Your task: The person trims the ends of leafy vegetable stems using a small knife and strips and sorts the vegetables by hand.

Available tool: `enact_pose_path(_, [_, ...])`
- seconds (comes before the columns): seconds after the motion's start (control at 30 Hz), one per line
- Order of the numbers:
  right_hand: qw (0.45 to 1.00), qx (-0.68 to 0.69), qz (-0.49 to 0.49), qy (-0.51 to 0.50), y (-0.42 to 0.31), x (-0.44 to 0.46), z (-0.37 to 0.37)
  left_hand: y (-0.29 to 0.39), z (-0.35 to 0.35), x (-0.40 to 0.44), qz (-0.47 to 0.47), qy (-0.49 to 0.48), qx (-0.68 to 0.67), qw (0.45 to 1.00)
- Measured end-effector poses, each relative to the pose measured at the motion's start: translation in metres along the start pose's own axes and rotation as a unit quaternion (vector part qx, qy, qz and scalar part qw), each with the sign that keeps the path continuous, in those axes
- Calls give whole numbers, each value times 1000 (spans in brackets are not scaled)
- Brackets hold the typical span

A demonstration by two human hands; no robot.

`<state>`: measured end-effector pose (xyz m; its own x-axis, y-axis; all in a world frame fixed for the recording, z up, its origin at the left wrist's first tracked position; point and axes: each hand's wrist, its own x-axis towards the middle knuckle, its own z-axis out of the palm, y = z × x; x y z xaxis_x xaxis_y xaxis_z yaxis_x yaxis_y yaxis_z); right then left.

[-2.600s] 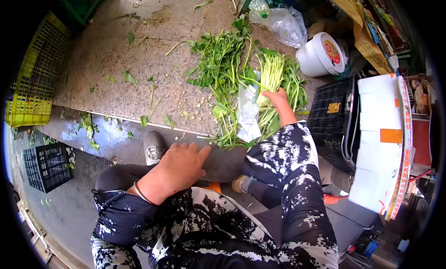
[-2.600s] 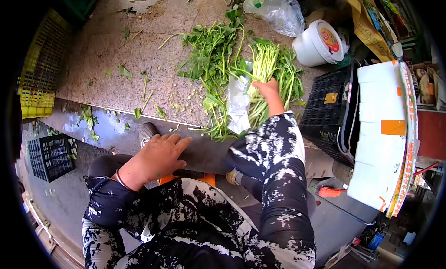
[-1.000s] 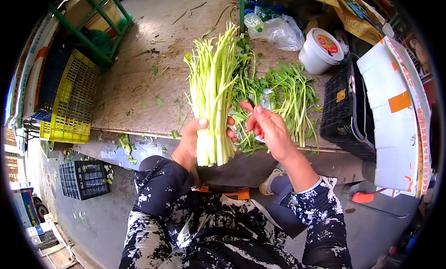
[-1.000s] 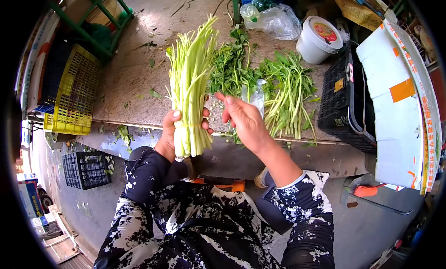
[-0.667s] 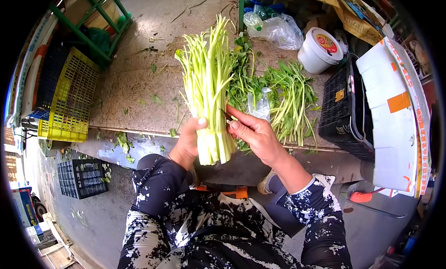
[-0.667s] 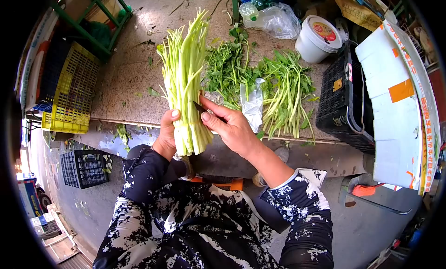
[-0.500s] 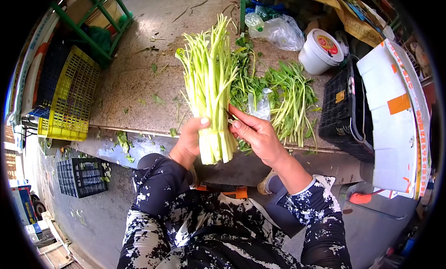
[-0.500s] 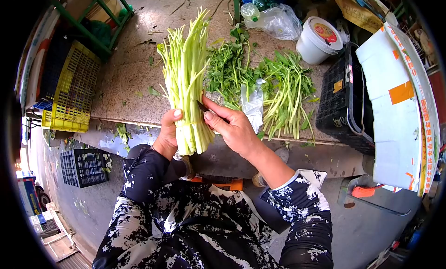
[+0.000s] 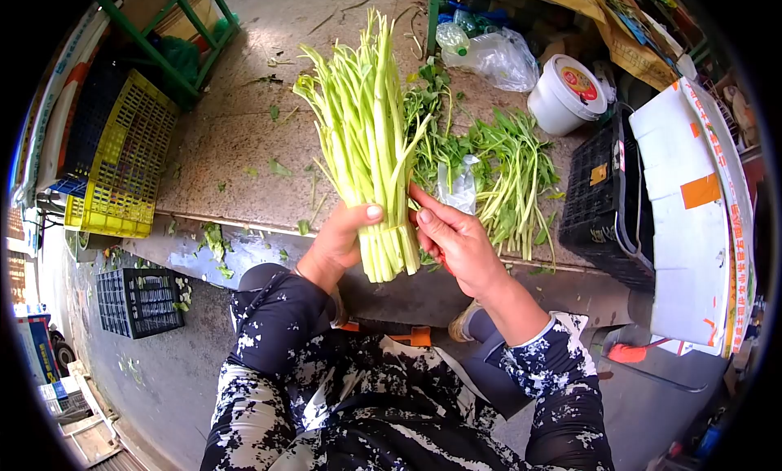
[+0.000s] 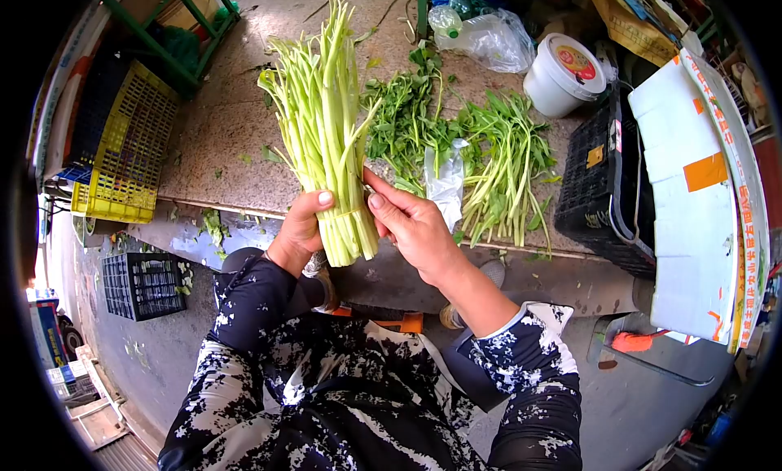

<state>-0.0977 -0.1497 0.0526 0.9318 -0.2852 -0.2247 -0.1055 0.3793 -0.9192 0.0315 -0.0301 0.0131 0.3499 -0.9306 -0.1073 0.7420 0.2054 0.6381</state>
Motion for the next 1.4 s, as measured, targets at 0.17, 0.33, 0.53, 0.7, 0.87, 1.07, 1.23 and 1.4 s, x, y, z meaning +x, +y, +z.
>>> enact_pose_path(0.17, [1000,-24,-5,17,2,0,0,1,5,-1,0,5,2,1000])
enact_pose_path(0.33, [993,-92,-51,44,11,0,-3,-3,1,0,4,35,22,999])
enact_pose_path(0.53, [797,-521,-266,150,-5,-3,-24,1,-1,-4,-8,3,-51,999])
enact_pose_path(0.7, [992,-19,-113,55,-13,-1,-15,0,3,-6,-17,0,12,1000])
enact_pose_path(0.87, [997,16,-79,9,-16,5,-16,2,4,-8,-29,28,116,992])
enact_pose_path(1.07, [841,-437,-285,144,-22,2,-33,7,1,-12,-28,1,113,993])
enact_pose_path(1.23, [949,-242,-176,99,-34,-7,-13,7,3,-8,-17,38,194,980])
enact_pose_path(1.4, [963,-229,-140,32,-9,8,-4,-3,9,-2,9,107,281,954])
